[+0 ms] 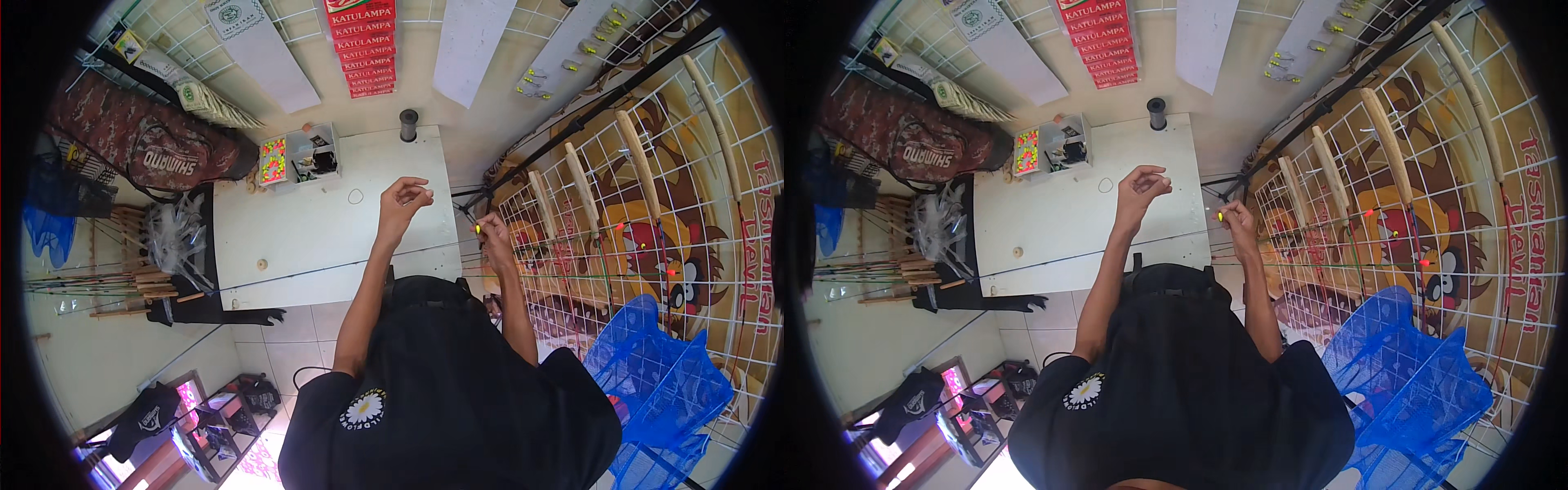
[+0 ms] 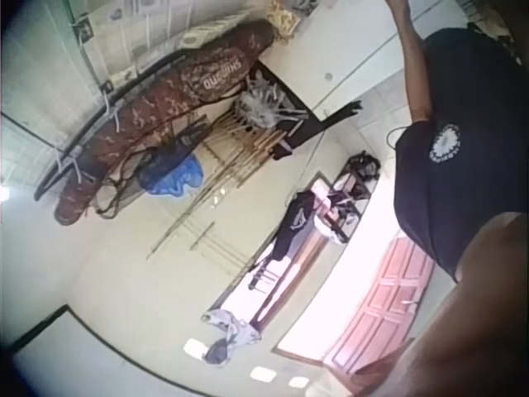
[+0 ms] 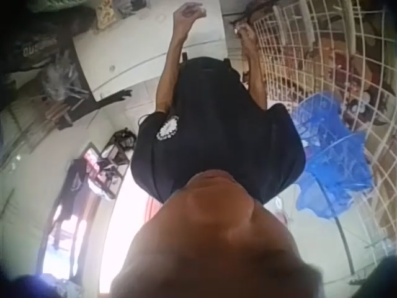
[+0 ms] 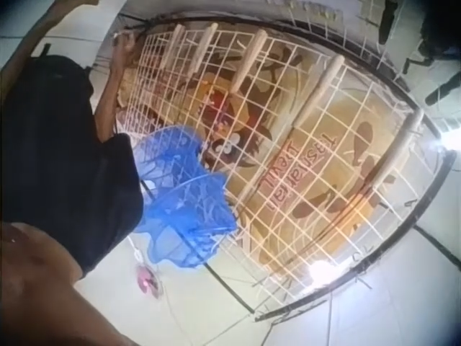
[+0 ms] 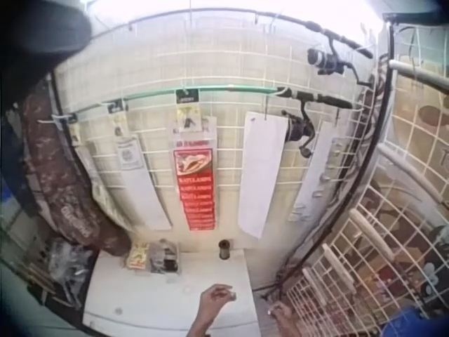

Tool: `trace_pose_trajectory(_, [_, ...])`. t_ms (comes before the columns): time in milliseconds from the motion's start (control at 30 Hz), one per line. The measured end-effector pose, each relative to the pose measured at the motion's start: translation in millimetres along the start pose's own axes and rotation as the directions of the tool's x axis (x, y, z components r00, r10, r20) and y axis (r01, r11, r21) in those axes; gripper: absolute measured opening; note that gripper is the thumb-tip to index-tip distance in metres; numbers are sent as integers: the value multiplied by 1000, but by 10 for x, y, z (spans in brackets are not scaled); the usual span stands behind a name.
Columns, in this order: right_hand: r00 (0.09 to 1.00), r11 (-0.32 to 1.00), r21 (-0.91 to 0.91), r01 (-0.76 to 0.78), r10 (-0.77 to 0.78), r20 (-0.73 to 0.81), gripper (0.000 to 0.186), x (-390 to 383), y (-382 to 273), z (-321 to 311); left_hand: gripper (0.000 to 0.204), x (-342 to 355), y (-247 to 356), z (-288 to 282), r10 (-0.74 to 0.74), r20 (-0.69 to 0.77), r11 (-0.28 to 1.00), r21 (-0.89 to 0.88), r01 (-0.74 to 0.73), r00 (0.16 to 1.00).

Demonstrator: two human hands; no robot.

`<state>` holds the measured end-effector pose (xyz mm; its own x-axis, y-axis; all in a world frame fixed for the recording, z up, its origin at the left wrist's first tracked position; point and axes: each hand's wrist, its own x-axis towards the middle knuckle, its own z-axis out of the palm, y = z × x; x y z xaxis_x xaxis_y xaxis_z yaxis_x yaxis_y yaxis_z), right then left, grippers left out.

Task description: Repairing the tip guide of a fishing rod by wrapping it with thread.

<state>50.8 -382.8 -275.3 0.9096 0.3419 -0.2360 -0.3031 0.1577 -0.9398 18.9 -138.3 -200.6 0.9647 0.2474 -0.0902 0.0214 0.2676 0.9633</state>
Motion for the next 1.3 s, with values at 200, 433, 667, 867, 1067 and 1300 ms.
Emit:
trace_pose_trajectory(200, [994, 991, 90, -103, 105, -23, 14, -34, -51, 43, 24, -30, -15, -43, -21, -3, 999, -42, 21, 1000])
trace_pose_trajectory(433, [996, 996, 7, -91, 91, -1, 14, -41, 19, -22, 25, -41, -38, -38, -52, 15, 998, -19, 52, 999])
trace_pose_trajectory(667, [998, 977, -207, -53, 42, -56, 18, -96, -31, 27, 22, -97, -93, -54, -26, -32, 997, 70, 28, 999])
trace_pose_trajectory(867, [998, 929, -370, 22, -41, -42, 17, -97, 16, -12, 21, -139, -115, -61, -4, -41, 996, 91, 8, 999])
trace_pose_trajectory(1067, [838, 422, -785, 454, -502, 215, 22, -126, -47, 159, 16, -245, -186, 5, -70, 139, 953, 302, 25, 988])
trace_pose_trajectory(1300, [963, 935, -262, 238, -193, 187, 24, -232, -214, 733, 15, -372, -278, -16, -45, 197, 981, 196, 6, 979])
